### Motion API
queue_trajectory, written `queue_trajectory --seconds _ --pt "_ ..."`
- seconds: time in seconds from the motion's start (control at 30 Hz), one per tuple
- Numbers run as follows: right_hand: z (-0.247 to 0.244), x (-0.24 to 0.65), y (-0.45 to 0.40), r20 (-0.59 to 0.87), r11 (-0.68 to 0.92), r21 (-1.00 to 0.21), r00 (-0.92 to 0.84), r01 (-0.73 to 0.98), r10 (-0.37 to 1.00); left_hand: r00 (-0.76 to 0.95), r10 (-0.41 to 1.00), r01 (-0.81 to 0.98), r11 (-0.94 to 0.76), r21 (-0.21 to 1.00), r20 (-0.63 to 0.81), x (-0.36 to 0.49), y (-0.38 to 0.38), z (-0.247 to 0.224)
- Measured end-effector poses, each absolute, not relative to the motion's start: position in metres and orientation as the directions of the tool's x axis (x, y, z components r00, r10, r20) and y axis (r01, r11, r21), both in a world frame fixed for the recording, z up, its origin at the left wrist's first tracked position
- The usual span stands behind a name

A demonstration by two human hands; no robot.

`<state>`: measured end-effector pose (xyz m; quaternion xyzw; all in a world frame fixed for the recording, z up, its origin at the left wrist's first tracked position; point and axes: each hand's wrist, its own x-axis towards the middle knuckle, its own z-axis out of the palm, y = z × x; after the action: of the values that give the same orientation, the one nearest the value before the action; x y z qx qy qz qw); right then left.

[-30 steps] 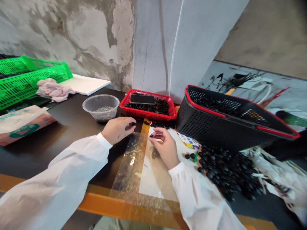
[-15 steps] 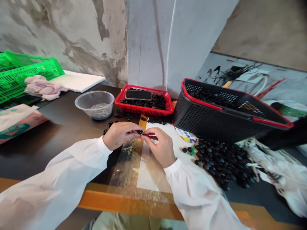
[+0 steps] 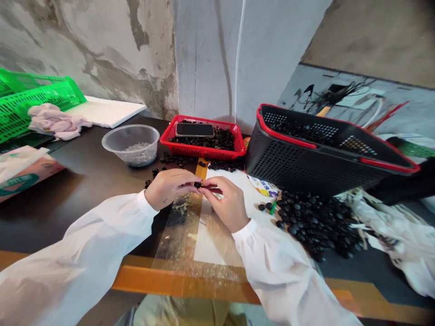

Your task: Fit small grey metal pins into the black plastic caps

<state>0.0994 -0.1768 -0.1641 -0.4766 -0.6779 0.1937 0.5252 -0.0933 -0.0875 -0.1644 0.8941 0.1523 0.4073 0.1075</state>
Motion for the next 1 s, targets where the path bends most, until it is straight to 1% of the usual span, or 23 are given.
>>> queue_trajectory --seconds 0.1,0.17,0.23,0.3,0.33,0.4,0.47,0.57,0.7,0.8,1.0 --pt "-0.162 0.099 -0.177 0.519 0.469 -0.779 0.008 0.415 0.855 0.632 0.373 0.139 -0.917 0.373 0.68 -0.092 -0.09 -0.162" --pt "-0.161 0.097 -0.177 0.496 0.449 -0.817 0.043 0.363 0.867 0.603 0.438 0.142 -0.881 0.451 0.666 -0.09 -0.093 -0.163" --pt "-0.162 0.096 -0.176 0.441 0.401 -0.876 0.104 0.268 0.892 0.536 0.572 0.159 -0.791 0.591 0.621 -0.086 -0.097 -0.166" --pt "-0.163 0.094 -0.175 0.364 0.344 -0.928 0.159 0.141 0.917 0.477 0.704 0.127 -0.648 0.751 0.527 -0.082 -0.101 -0.171" --pt "-0.164 0.093 -0.175 0.332 0.322 -0.943 0.176 0.08 0.927 0.459 0.746 0.094 -0.58 0.809 0.482 -0.081 -0.102 -0.174" --pt "-0.165 0.091 -0.175 0.294 0.302 -0.953 0.201 -0.007 0.934 0.44 0.784 0.019 -0.496 0.868 0.438 -0.077 -0.105 -0.177" --pt "-0.164 0.089 -0.176 0.289 0.303 -0.953 0.214 -0.032 0.933 0.417 0.786 -0.046 -0.483 0.875 0.456 -0.075 -0.108 -0.177" --pt "-0.162 0.089 -0.178 0.286 0.295 -0.955 0.208 -0.013 0.936 0.385 0.756 -0.125 -0.525 0.842 0.529 -0.073 -0.11 -0.174" --pt "-0.16 0.089 -0.178 0.252 0.261 -0.965 0.185 -0.023 0.95 0.372 0.73 -0.142 -0.566 0.812 0.574 -0.073 -0.11 -0.172" --pt "-0.161 0.09 -0.177 0.217 0.228 -0.972 0.167 -0.048 0.962 0.378 0.748 -0.118 -0.545 0.83 0.545 -0.074 -0.109 -0.174" --pt "-0.165 0.093 -0.175 0.228 0.236 -0.972 0.218 -0.011 0.949 0.383 0.82 -0.062 -0.436 0.898 0.424 -0.075 -0.105 -0.176"
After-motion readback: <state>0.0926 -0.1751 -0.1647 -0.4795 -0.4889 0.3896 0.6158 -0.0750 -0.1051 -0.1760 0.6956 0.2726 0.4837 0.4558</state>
